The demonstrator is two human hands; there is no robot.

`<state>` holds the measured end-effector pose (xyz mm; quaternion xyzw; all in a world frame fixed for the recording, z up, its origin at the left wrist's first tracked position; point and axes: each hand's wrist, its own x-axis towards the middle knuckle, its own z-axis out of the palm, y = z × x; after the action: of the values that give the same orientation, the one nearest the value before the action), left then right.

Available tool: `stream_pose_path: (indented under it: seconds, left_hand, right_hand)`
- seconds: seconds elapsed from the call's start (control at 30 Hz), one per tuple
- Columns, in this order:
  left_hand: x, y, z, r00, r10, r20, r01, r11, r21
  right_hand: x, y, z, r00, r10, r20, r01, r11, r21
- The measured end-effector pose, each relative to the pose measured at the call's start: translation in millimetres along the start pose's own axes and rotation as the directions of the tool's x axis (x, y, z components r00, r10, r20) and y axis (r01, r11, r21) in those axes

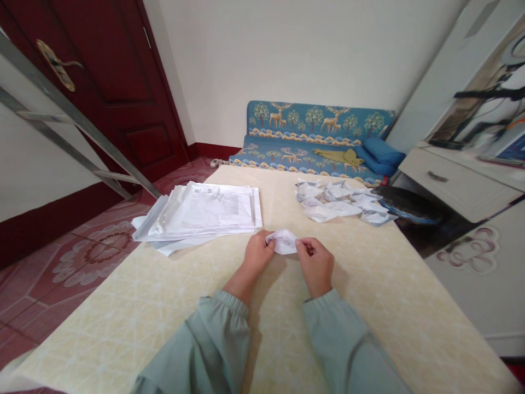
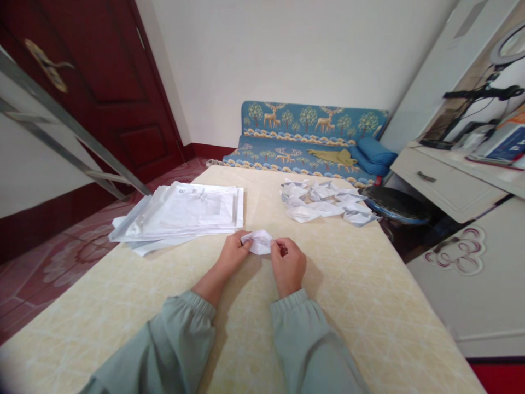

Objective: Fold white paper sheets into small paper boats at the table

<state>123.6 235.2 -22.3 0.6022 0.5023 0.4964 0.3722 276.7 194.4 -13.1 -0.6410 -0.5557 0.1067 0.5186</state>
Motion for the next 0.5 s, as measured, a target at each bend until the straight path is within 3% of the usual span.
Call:
stream_pose_path:
  seconds: [0.13,0.27,0.5]
  left_hand:
    - [-2.5,5.3,0.4,0.978,0.106,0.180,-0.159,0.937,0.312]
    - [-1.8,8.1,-0.8,0.956,0.149,0.255,-0.233,0.910,0.342]
    - [0.0,3.7,1.0,0.992,-0.018,0.123,0.002,0.992,0.129]
  right_hand:
    - [-0.3,2.2,0.9,0.996,-0.029,0.085,0.033,0.999,-0.040]
    - [0.4,3.9,1.9,0.981,-0.059,0.187,0.085,0.987,-0.134]
    - [0.9,2.2,2.1,0.983,-0.060,0.174,0.097,0.972,-0.212]
